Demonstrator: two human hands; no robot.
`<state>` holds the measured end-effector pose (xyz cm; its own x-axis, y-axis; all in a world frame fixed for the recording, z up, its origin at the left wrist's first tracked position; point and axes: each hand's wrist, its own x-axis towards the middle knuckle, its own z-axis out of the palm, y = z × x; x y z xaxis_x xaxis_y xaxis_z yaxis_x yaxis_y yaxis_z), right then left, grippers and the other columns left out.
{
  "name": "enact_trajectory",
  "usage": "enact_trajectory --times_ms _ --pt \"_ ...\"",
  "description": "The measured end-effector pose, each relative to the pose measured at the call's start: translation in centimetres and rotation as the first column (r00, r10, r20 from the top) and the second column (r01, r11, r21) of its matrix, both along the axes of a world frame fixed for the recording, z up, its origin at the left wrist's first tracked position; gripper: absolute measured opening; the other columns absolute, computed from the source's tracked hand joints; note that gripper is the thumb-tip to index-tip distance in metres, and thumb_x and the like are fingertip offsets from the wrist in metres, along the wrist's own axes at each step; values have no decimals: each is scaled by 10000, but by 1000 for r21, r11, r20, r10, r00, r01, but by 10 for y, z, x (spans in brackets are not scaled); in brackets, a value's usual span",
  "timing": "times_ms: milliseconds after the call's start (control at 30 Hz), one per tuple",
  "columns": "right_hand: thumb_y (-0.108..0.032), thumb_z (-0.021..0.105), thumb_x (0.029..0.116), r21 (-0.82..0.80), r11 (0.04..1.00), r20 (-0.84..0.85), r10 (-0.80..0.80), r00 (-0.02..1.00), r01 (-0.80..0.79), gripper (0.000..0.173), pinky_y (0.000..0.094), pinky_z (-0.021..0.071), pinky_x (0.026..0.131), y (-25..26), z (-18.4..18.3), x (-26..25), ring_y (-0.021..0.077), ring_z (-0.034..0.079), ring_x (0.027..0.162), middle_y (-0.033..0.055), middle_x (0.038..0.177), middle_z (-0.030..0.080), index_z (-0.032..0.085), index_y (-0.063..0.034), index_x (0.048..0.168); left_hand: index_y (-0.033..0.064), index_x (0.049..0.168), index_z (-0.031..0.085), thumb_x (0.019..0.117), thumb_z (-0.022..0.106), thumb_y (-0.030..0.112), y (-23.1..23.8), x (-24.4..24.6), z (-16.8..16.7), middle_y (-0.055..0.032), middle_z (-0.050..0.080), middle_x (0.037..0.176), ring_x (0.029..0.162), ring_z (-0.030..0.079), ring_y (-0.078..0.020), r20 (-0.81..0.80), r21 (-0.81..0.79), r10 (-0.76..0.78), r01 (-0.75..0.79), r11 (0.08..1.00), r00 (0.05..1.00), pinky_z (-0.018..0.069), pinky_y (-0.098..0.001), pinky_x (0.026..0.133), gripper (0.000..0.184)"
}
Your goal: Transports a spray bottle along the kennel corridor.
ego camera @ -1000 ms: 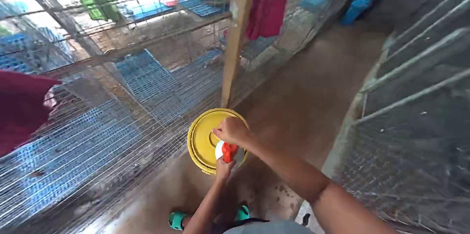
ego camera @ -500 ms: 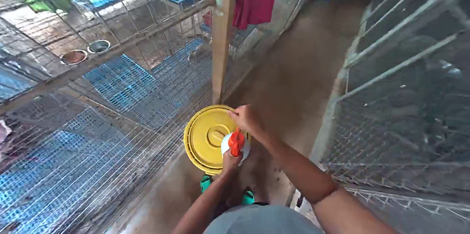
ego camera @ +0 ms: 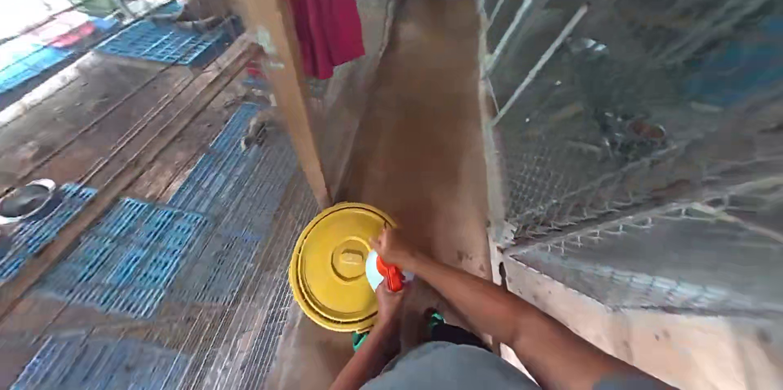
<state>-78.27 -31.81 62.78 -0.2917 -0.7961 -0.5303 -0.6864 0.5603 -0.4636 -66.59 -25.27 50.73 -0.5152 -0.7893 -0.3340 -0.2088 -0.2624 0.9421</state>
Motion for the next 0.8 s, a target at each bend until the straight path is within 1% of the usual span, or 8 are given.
enact_trajectory --times_ms 100,200,267,367,433,600,700,800 --pt "-384 449 1079 -42 998 51 43 998 -40 534 632 513 867 4 26 -17 428 676 1003 270 995 690 689 72 939 -110 1133 604 859 697 40 -7 -1 17 -103 699 926 824 673 -113 -142 271 -123 158 949 982 581 -310 798 326" --pt "-395 448 1095 -185 983 63 24 998 -12 577 559 503 783 13 114 -54 368 656 857 222 843 653 659 73 832 -71 1080 582 911 619 47 -9 -34 38 -46 655 787 675 635 -82 -114 399 -45 87 913 992 561 -274 652 209" --pt "-379 456 1095 -228 969 94 -77 993 97 578 533 507 763 32 101 -84 358 649 812 224 809 644 654 88 819 -91 1070 571 921 616 -1 -9 -54 49 -61 625 771 642 606 -83 -3 388 -95 89 917 995 540 -264 616 180" --pt "-384 441 1098 -72 960 164 -255 953 269 571 599 513 921 66 17 -130 436 675 1011 298 999 687 691 113 968 -110 1054 599 900 654 22 -8 -93 48 -96 631 788 662 603 -133 142 316 -333 276 908 932 537 -326 644 210" --pt "-387 446 1096 -53 956 184 -275 944 289 580 604 511 924 77 -4 -173 439 679 1007 300 992 691 696 115 951 -85 1001 625 884 693 54 -9 -129 48 -83 631 740 622 604 -142 210 303 -425 355 884 880 541 -345 620 193" --pt "-383 520 1071 -317 924 217 -148 965 213 584 432 452 611 70 102 -309 241 550 616 125 641 555 608 55 694 -52 978 622 862 656 80 -30 -233 89 -27 622 703 612 607 -95 183 343 -481 403 848 858 542 -300 611 178" --pt "-388 474 1086 -182 976 185 -86 979 120 585 568 528 793 69 68 -360 393 684 851 249 833 677 676 95 826 -27 968 623 855 671 114 -32 -304 98 -5 619 702 604 603 -84 119 354 -517 451 820 847 540 -288 603 187" --pt "-410 432 1096 -77 991 153 -94 984 106 598 618 512 847 64 62 -427 433 685 947 274 919 691 687 96 906 33 849 626 836 648 103 -28 -376 91 49 602 599 510 575 -42 7 325 -467 440 837 884 514 -236 519 75"
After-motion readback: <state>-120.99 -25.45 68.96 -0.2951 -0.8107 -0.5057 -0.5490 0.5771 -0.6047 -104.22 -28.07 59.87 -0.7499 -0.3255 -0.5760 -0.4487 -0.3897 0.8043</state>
